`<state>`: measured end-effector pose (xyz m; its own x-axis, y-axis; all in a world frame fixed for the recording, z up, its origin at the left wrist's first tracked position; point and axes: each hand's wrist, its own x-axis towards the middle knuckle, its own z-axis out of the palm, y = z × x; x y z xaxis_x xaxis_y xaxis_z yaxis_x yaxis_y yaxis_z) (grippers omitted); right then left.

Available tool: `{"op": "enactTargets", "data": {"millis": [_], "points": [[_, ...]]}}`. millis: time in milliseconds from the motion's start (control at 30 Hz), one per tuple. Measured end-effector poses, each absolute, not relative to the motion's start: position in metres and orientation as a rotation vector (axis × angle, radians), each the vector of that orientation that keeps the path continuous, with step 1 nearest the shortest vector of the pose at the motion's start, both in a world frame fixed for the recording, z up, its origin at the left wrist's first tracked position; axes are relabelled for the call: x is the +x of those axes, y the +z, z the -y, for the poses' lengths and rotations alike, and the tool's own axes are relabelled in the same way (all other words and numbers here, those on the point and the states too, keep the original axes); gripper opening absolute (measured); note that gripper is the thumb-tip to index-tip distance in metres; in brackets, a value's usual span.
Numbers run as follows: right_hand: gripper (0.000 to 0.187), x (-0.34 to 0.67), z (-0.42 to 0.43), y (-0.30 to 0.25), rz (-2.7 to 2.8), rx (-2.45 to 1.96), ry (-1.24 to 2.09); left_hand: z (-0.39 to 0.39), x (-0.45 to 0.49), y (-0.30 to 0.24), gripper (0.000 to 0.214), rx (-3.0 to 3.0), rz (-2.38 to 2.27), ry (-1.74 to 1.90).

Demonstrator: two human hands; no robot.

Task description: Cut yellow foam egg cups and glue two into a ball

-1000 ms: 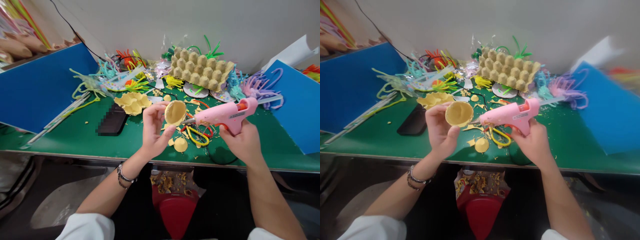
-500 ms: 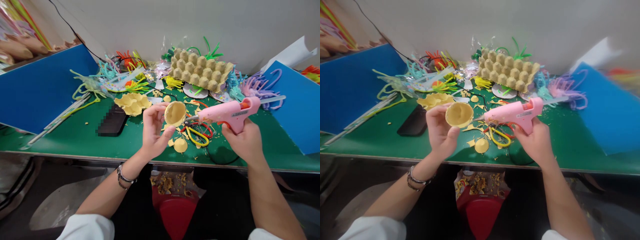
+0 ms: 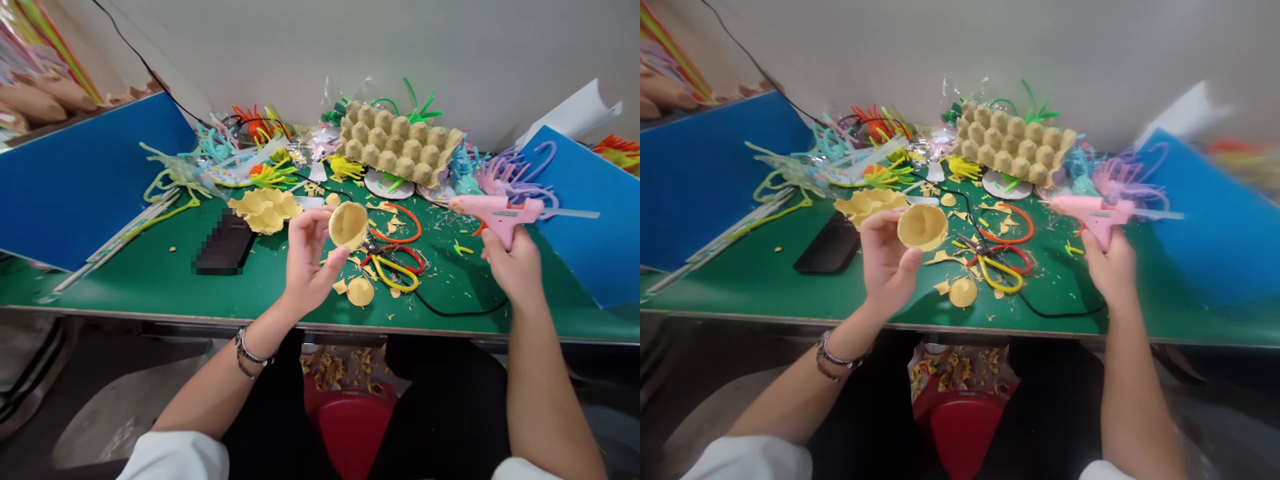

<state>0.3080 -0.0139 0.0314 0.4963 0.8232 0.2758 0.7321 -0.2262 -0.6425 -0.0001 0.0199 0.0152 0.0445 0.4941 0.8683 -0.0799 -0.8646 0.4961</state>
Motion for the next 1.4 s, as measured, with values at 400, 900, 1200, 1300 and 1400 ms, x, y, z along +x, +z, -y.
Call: {"op": "enactTargets", "data": {"millis": [400,900,1200,1300,1400], "points": [[0.04,0.34,0.005,-0.018,1.494,-2.221,-0.051,-0.024,0.005,0.011,0.033,1.876,-0.522,1.856],[0.016,0.234,0.071,0.053,2.246,-1.512,0.261,-0.038,-0.005,0.007,0.039,1.751,-0.697,1.846],[0.024,0.165,0.042,0.019,2.476,-1.466,0.365,-0.035,-0.002,0.005,0.041,1.728,-0.729,1.766],[0.023,0.167,0.043,0.019,2.49,-1.445,0.39,-0.034,0.0,0.006,0.041,1.724,-0.705,1.775],[0.026,0.168,0.042,0.019,2.485,-1.404,0.447,-0.034,0.001,0.006,0.041,1.724,-0.663,1.785]]}}
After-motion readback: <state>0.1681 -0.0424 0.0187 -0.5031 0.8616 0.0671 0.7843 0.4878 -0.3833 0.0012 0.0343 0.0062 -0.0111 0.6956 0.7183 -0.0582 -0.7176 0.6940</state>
